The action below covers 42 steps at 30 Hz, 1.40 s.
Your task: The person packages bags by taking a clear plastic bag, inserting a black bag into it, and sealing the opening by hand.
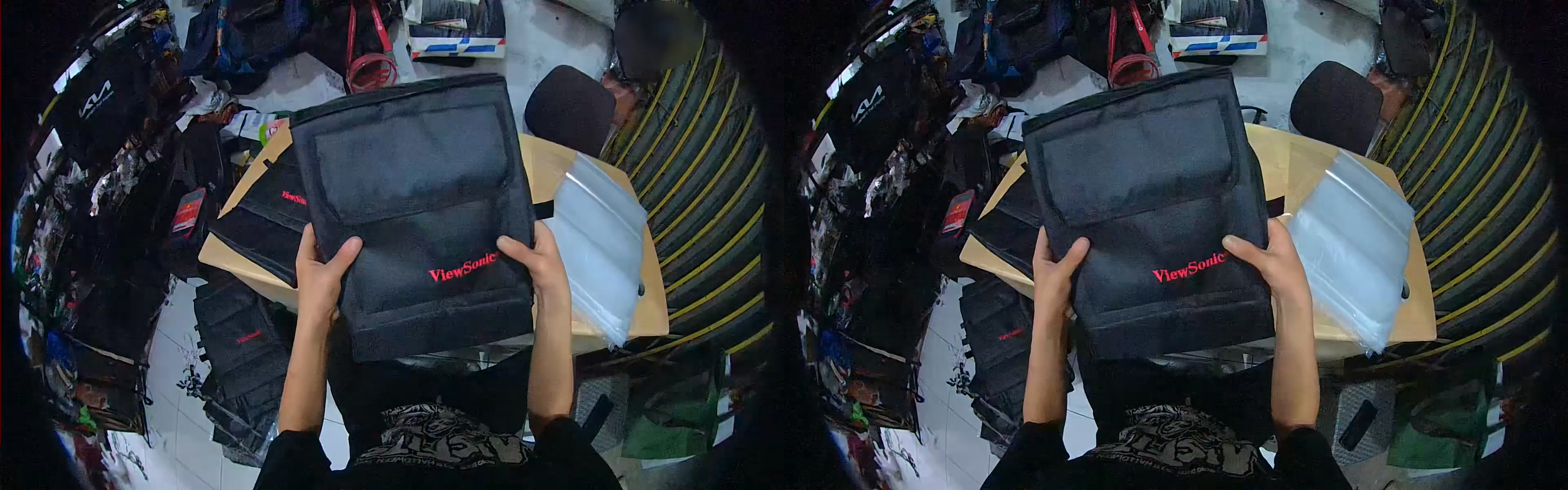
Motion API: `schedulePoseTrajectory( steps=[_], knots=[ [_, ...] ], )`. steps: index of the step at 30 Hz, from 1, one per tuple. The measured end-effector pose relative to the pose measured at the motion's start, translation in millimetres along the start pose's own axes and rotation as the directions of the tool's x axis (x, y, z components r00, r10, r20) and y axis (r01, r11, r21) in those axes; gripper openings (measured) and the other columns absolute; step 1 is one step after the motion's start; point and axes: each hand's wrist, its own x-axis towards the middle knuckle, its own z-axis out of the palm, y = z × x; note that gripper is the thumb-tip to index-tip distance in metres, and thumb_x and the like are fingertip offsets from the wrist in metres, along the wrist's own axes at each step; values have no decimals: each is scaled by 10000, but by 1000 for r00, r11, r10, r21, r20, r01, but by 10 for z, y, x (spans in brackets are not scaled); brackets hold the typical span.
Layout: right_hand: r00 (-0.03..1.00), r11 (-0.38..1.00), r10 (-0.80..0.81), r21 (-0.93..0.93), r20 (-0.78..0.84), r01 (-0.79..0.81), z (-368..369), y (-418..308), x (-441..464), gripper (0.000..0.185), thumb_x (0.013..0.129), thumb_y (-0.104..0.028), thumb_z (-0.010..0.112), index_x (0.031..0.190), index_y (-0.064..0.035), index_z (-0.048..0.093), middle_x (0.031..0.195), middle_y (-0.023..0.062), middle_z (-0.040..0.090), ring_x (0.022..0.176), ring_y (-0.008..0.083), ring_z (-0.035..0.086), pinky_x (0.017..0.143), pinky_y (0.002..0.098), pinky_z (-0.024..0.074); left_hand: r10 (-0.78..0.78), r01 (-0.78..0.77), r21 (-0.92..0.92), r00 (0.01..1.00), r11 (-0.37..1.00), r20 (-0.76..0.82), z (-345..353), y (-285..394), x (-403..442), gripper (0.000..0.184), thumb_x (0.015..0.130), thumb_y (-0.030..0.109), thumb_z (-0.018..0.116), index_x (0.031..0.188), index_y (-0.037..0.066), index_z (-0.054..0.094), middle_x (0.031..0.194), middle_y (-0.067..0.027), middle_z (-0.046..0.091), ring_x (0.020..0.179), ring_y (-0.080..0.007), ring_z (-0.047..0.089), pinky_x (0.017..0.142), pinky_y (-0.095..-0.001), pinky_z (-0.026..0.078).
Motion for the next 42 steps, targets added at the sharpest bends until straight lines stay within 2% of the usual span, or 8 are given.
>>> schedulePoseTrajectory(
  steps=[12,20,23,28,36,39,40,42],
  knots=[
    [965,817,-203,-572,-165,74,201,-101,35,440,817,-155,714,1192,40,595,1064,155,687,968,227,647,883,335,481,36,-33,103,999,994,-24,142,120,74,389,723,18,795,1046,-17,582,1000,-109,647,889,-179,625,823,-310,518],
    [971,916,-173,-389,-163,98,168,-103,22,413,801,-96,718,1163,64,600,1079,156,681,984,203,632,887,323,476,-159,170,-149,984,974,80,25,3,217,498,723,22,780,1156,-24,540,1054,-168,642,914,-211,647,822,-321,534],
    [989,978,-45,-207,-140,15,95,-39,29,433,795,-98,732,1161,85,589,1081,169,672,981,207,636,883,320,484,-28,39,-161,997,986,66,91,33,183,526,749,38,754,1213,-52,524,1074,-188,640,949,-231,646,853,-327,525],
    [999,996,-2,93,-49,6,-38,79,10,456,767,-65,749,1152,107,574,1073,180,664,957,218,651,888,320,498,-283,308,-228,950,924,133,-13,61,116,539,753,96,727,1226,-63,523,1131,-196,619,998,-282,630,909,-372,497],
    [993,975,119,190,-23,-112,-147,95,-9,397,755,-94,775,1064,108,629,997,206,678,917,231,670,823,320,536,-124,114,82,982,990,143,52,201,73,627,719,108,813,1252,-40,518,1153,-176,627,1019,-262,623,935,-366,478],
    [989,997,-30,62,-142,39,40,-38,40,423,743,-120,801,1053,113,632,1002,217,675,938,240,663,836,326,531,-6,-17,156,990,988,142,219,299,-7,601,739,116,801,1247,-48,523,1164,-165,627,1028,-255,621,940,-344,468],
    [987,998,56,19,-152,-54,116,-202,-25,445,739,-146,810,1058,110,633,1023,206,677,949,242,658,845,323,516,79,-115,206,982,972,173,246,323,-18,529,788,126,761,1222,-67,528,1136,-169,642,1011,-242,627,925,-329,463],
    [959,972,-144,-217,-245,91,247,-312,-78,438,750,-143,796,1072,102,628,1030,190,684,947,234,659,850,317,504,183,-220,308,973,926,143,319,313,-33,476,812,133,732,1191,-74,532,1095,-200,650,995,-264,636,901,-336,467]
  ],
)
